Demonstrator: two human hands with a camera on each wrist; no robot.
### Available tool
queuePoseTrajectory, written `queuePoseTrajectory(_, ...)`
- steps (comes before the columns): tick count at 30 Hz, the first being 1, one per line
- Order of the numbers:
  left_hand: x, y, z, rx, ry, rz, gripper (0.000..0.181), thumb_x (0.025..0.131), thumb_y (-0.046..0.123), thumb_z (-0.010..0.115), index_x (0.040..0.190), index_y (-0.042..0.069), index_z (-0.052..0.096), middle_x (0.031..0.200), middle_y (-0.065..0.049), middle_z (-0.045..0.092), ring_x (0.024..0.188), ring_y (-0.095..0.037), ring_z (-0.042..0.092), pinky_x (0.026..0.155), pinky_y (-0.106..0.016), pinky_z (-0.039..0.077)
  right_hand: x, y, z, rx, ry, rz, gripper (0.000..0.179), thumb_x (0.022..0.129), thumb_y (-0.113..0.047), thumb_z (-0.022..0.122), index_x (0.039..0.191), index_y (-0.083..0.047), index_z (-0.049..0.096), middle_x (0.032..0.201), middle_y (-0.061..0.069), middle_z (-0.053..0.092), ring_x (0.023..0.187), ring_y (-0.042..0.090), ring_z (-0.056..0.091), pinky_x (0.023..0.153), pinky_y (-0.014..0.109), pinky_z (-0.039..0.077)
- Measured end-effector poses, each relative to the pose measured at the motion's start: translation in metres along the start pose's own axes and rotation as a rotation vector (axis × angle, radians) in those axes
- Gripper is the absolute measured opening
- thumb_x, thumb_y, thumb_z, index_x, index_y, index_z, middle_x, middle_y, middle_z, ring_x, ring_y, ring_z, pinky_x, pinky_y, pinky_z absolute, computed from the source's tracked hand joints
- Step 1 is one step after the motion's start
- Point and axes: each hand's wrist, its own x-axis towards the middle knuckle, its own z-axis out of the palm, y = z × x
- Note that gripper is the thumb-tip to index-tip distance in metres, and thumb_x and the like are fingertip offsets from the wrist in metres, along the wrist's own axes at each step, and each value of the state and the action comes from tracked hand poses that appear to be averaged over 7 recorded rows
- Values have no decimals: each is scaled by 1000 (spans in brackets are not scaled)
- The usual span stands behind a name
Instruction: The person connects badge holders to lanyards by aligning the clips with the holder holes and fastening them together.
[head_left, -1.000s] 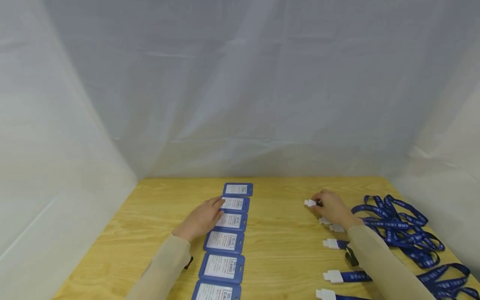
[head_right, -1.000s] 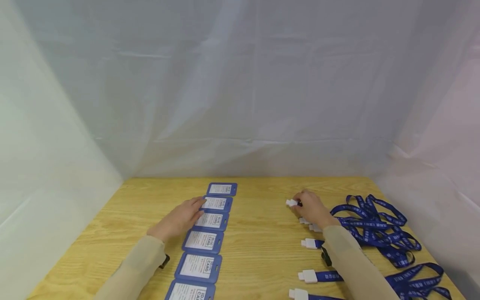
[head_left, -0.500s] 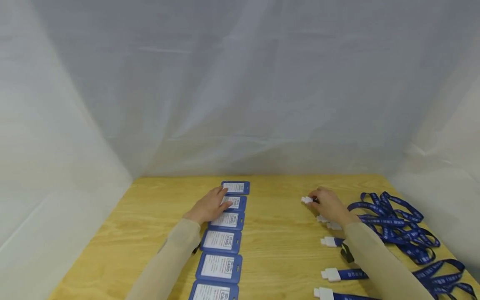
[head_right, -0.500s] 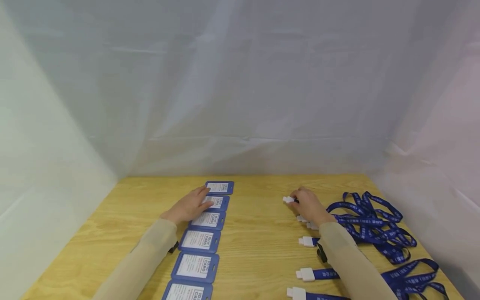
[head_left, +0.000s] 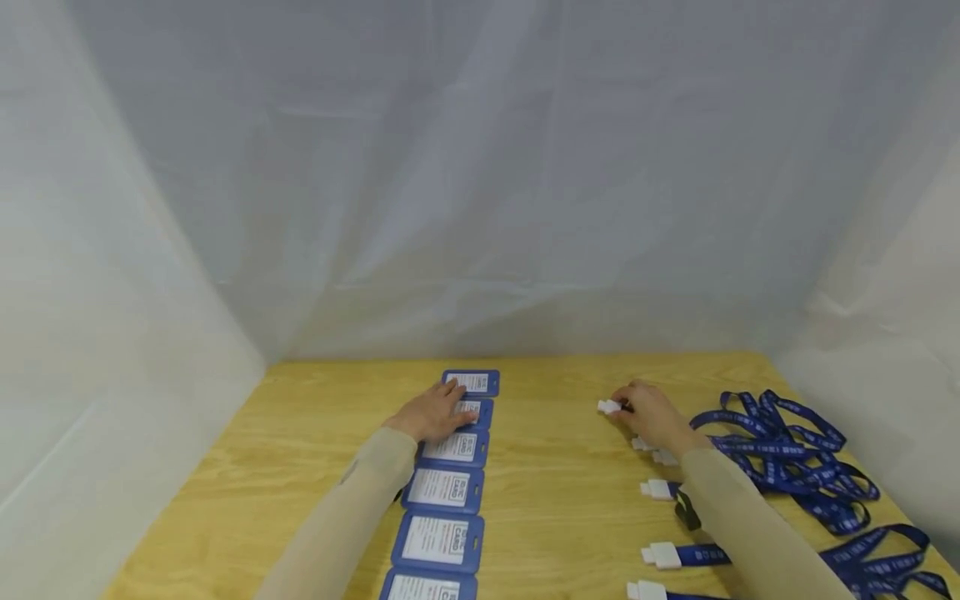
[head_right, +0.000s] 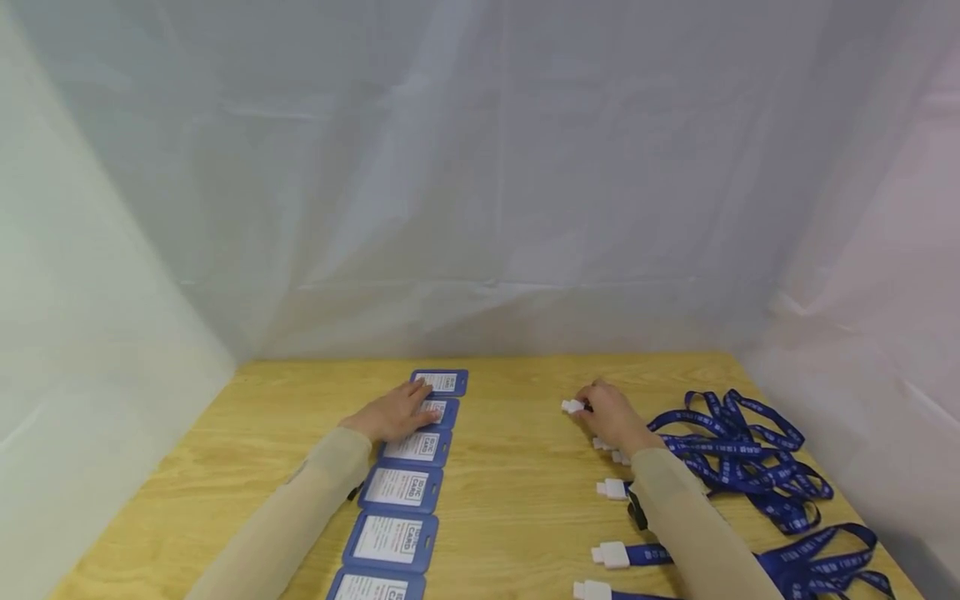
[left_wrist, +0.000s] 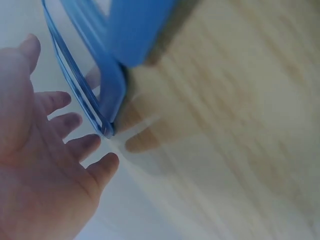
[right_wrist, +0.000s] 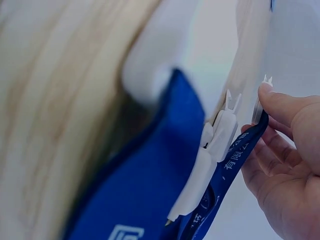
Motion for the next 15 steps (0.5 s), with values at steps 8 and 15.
queuePoseTrajectory(8, 0, -3, -5, -40, -47, -34, 71, 103, 61, 41, 159, 18, 34, 167, -8, 27, 153, -34, 24, 123, -54, 27, 7, -3, 3, -2, -5, -9, 26, 96, -10, 69, 117, 5, 69, 102, 12, 65, 92, 27, 64, 80, 43, 58)
queuePoseTrajectory(15, -5, 1, -11, -32, -61, -67, 71, 102, 63, 41, 158, 20, 35, 166, -7, 29, 153, -35, 26, 122, -55, 28, 13, -7, 4, -5, 15, -24, 24, 95, -11, 70, 114, 4, 71, 100, 12, 66, 91, 27, 65, 80, 43, 58)
